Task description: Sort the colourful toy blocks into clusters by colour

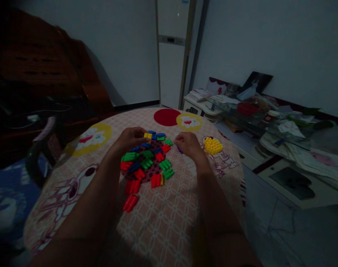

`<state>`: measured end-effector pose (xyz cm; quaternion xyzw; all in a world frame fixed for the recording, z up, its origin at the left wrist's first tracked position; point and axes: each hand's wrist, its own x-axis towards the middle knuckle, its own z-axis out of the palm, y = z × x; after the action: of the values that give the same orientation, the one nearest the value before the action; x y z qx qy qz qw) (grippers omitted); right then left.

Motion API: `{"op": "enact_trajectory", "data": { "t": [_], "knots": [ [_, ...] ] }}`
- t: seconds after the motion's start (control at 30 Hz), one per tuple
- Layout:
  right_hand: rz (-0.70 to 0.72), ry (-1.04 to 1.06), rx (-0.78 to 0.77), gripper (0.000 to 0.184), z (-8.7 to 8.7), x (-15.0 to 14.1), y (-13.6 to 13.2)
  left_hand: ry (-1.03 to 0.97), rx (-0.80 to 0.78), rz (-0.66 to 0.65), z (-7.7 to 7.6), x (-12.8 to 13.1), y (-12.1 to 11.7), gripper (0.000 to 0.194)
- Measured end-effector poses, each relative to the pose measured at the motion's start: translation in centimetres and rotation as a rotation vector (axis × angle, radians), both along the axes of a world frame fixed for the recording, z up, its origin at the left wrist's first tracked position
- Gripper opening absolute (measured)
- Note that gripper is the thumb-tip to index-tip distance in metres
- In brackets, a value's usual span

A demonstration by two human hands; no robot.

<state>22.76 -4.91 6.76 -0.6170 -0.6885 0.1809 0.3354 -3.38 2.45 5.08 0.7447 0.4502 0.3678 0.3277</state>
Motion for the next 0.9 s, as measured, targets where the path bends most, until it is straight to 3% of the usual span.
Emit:
{"op": "enact_trajectory", "data": {
  "t": [0.1, 0.2, 0.37, 0.53, 0.63, 0.77, 0.9],
  "knots": [
    [0.121, 0.24, -0.056, 0.019, -0.9, -2.3, 0.2, -0.245, -0.127, -0.14, 0.6, 2.6, -1.5, 0.042],
    [0.144, 0.442, -0.114, 0.015, -1.2, -3.3, 0.2, -0.334, -0.199, -0.2, 0.6, 4.6, -2.6, 0.043],
    [0.116, 0.601, -0.135, 0.014, -0.7, -3.2, 0.2, -0.309, -0.198, -0.215, 0.0, 5.8, -3.1, 0.038],
    [0.041, 0.603, -0.092, 0.017, -0.4, -1.8, 0.5, -0.157, -0.102, -0.284, -0.3, 6.0, -3.2, 0.034],
    [-0.174, 0.454, -0.031, 0.015, 0.0, 0.9, 0.5, -0.129, -0.055, -0.272, -0.5, 5.9, -3.0, 0.034],
    [-0.53, -0.071, 0.065, 0.013, 0.2, 5.5, 0.4, -0.13, -0.032, -0.235, -0.7, 5.4, -2.3, 0.035],
    [-0.64, -0.467, 0.017, 0.024, -1.2, 8.1, 0.5, -0.123, -0.068, -0.226, -0.3, 4.9, -2.3, 0.034]
  ]
}}
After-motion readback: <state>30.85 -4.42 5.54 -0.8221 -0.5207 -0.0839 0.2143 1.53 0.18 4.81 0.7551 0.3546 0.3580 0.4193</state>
